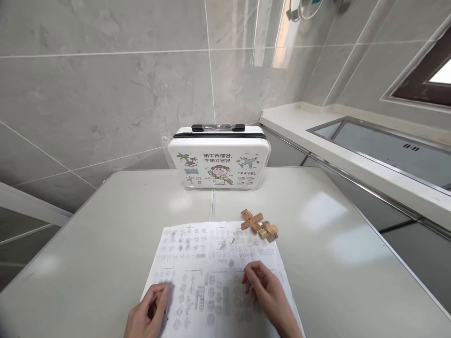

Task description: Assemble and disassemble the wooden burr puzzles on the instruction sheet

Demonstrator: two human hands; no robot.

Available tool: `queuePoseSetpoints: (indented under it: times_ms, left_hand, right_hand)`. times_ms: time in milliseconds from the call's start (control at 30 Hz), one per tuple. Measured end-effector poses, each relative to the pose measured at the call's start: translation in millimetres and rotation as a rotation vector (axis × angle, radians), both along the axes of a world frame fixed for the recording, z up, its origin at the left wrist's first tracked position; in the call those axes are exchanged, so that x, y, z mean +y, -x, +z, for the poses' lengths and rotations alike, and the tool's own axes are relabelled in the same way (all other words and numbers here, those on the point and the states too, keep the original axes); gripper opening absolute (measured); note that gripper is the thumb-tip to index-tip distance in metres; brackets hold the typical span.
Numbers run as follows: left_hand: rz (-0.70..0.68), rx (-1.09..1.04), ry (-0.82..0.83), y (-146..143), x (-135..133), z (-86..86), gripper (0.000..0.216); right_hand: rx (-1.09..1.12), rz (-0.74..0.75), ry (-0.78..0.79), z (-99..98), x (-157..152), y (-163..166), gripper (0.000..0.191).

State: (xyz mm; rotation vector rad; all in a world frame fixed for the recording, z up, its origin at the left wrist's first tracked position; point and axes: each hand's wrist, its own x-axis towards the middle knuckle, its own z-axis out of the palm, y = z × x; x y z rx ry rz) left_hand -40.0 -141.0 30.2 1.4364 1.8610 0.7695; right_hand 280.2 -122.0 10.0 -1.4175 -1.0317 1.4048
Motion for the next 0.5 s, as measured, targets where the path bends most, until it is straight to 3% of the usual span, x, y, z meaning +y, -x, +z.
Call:
queuePoseSetpoints:
  times_ms: [167,300,400,500]
  left_hand:
    - [-0.044,0.016,-0.133,-21,2,9.4,0.043]
    - [-0.21,0.053,-0.225,-35,8,11.9,0.037]
    - [-0.395,0.079,-0.281,-41,9,9.7,0.028]
    - [-0.461,0.077,-0.347,-47,3,3.7,0.028]
  right_hand:
    - [-0.127,-0.214,0.015,4.4,18,-45,0.054]
    - [-0.442,-0.373,-0.019,5.2,33,-65,0.053]
    - [-0.602,-0.389,-0.015,5.6,46,-69,0.055]
    - [-0.655,-0.336,-0.007,4.9,59,-67,0.054]
